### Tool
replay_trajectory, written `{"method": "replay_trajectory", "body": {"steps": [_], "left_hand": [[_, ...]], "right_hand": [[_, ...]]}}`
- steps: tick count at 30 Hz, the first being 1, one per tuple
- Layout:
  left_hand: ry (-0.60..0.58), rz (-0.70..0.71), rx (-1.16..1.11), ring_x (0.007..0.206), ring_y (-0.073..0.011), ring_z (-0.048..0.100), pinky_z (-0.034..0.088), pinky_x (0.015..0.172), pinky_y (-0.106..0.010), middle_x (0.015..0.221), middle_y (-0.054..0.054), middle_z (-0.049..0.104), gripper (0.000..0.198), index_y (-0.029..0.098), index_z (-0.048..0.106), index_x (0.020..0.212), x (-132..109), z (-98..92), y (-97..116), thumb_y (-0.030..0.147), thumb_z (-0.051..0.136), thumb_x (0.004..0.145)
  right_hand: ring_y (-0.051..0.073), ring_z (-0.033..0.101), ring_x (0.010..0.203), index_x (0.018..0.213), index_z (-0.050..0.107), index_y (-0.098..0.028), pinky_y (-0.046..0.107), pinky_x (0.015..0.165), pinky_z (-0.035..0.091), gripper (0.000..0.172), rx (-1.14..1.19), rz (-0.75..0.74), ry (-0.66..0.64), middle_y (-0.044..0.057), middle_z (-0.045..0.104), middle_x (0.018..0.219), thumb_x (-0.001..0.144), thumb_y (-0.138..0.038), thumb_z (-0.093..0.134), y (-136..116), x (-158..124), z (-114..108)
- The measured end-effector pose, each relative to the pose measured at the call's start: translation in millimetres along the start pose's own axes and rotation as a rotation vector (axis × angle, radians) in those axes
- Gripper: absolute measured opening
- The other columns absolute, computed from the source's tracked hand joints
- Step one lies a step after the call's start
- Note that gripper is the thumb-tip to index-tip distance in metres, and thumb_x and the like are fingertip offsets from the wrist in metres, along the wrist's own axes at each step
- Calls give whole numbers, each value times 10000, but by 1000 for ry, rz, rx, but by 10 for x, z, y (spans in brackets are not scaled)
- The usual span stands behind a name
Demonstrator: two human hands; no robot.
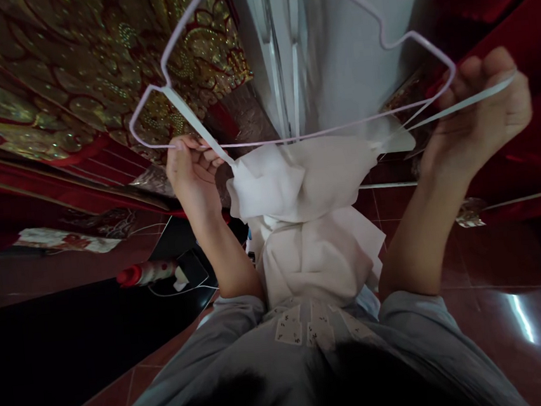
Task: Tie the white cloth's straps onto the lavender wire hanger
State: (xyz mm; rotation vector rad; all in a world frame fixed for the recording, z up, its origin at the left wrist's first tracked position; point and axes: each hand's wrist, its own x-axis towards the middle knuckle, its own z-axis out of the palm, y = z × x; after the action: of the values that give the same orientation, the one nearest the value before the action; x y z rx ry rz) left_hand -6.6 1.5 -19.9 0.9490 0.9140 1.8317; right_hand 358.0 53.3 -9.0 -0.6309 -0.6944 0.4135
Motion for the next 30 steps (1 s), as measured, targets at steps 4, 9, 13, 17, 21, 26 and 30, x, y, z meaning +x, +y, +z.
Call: {"method": "replay_trajectory", "body": {"steps": [4, 9, 13, 17, 21, 26, 30], "left_hand": [[-30, 38, -9, 724, -141, 692, 540, 665, -272, 867, -3, 737, 306, 264, 632, 845, 12, -6, 19, 482, 643, 1059], [-44, 63, -53, 681, -129, 673, 521, 632, -259, 846, 1, 722, 318, 252, 618, 841, 6, 8, -16, 497, 681, 1033], [6, 43, 28, 722, -158, 696, 516, 651, -292, 875, -16, 709, 357, 253, 589, 847, -18, 26, -8, 549, 646, 1037], [49, 28, 98, 795, -210, 737, 528, 650, -318, 880, -35, 714, 395, 274, 587, 844, -18, 21, 7, 632, 652, 998], [69, 10, 121, 848, -226, 759, 553, 648, -311, 869, -42, 721, 420, 274, 582, 838, -13, 23, 27, 661, 647, 988], [89, -15, 78, 826, -205, 764, 570, 635, -286, 849, -32, 724, 392, 274, 585, 835, 2, 40, 38, 620, 649, 1007], [83, -40, 103, 836, -218, 763, 577, 635, -298, 833, -41, 729, 412, 279, 584, 820, 51, 13, 20, 639, 610, 1020]], "right_hand": [[137, 766, 836, 987, 818, -283, 306, 719, 573, 127, -195, -140, -288, -25, 798, 968, 872, -312, 772, 41, -61, -4], [157, 659, 827, 1145, 807, -291, 325, 707, 497, 343, -428, -439, -607, 13, 749, 955, 824, -410, 823, -172, -137, 282], [128, 445, 680, 933, 703, -236, 332, 659, 376, 275, -590, -432, -695, 0, 559, 804, 739, -365, 851, -403, -180, 520], [168, 456, 794, 914, 605, -255, 337, 681, 353, 387, -748, -329, -731, 5, 508, 850, 692, -435, 866, -527, -272, 586], [181, 463, 855, 948, 597, -253, 343, 711, 359, 422, -808, -320, -737, 7, 502, 876, 720, -515, 836, -549, -303, 585], [162, 486, 806, 849, 554, -242, 387, 816, 400, 401, -861, -293, -709, -30, 512, 818, 619, -273, 881, -539, -240, 638], [202, 580, 866, 842, 594, -259, 425, 890, 480, 354, -923, -260, -687, -22, 568, 832, 644, -209, 882, -546, -264, 714]]}}
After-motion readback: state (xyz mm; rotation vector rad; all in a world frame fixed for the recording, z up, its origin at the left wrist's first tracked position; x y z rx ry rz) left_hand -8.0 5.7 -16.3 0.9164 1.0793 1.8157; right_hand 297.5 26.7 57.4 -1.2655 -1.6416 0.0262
